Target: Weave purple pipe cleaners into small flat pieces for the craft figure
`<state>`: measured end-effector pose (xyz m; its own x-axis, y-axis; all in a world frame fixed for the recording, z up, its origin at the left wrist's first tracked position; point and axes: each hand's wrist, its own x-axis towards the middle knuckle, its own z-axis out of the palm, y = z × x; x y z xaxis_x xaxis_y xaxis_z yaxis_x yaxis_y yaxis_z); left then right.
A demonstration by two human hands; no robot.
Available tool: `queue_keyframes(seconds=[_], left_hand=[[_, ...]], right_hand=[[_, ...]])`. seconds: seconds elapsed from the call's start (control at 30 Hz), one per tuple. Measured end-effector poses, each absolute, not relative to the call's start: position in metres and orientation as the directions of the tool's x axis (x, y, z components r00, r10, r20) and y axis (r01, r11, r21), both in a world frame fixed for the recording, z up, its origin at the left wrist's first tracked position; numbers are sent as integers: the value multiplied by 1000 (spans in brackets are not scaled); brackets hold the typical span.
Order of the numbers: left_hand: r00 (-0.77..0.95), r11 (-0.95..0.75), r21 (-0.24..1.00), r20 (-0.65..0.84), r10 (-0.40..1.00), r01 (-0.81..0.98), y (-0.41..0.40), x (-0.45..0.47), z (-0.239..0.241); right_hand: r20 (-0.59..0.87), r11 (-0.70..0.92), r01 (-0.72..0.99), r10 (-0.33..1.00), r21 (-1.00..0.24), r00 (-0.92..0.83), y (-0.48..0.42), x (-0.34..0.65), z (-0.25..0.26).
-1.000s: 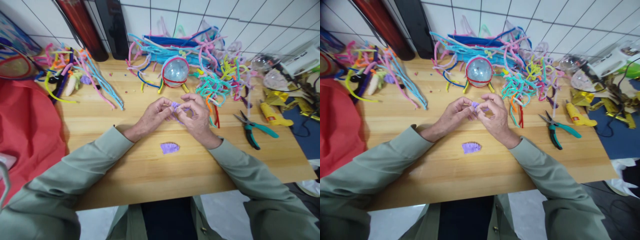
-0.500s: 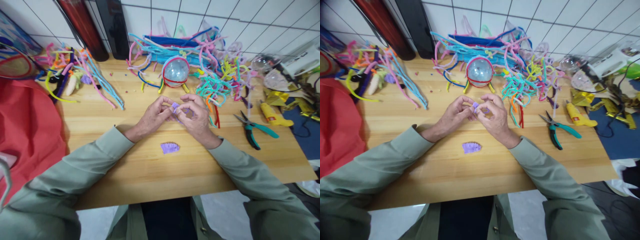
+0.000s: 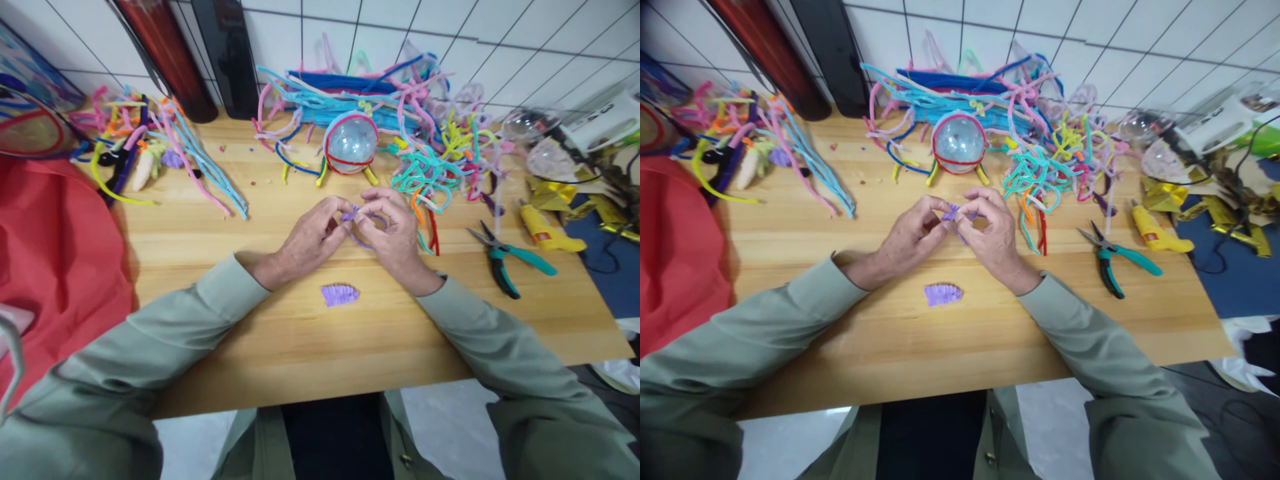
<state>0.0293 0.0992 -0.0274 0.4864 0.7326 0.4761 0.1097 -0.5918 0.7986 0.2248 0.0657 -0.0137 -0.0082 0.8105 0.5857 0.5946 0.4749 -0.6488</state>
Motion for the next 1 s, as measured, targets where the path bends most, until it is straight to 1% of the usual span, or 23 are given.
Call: queue_keyframes(seconds=[0.1, 0.3, 0.57, 0.73, 0.83, 0.93, 1.0], left_hand=[[496, -609, 779, 474, 727, 149, 101, 29, -29], [463, -536, 836, 433, 774, 115, 103, 30, -31], [429, -494, 863, 407, 806, 110, 106, 27, -36], [420, -456, 881, 368, 830, 129, 109, 27, -42], [414, -455, 878, 362, 835, 149, 110, 28, -42], [411, -471, 866, 374, 831, 165, 110, 27, -39], [409, -480, 859, 379, 830, 177, 111, 26, -37]], right_hand=[[577, 475, 582, 817, -660, -12, 65, 224, -15], [531, 431, 608, 847, -666, -19, 64, 221, -15], [519, 445, 584, 853, -679, -47, 66, 220, -16], [514, 429, 642, 855, -635, -63, 65, 233, -1], [535, 414, 690, 844, -593, -47, 54, 264, 15], [537, 307, 771, 842, -558, 53, 33, 318, 27], [497, 141, 813, 845, -565, 198, 20, 364, 31]])
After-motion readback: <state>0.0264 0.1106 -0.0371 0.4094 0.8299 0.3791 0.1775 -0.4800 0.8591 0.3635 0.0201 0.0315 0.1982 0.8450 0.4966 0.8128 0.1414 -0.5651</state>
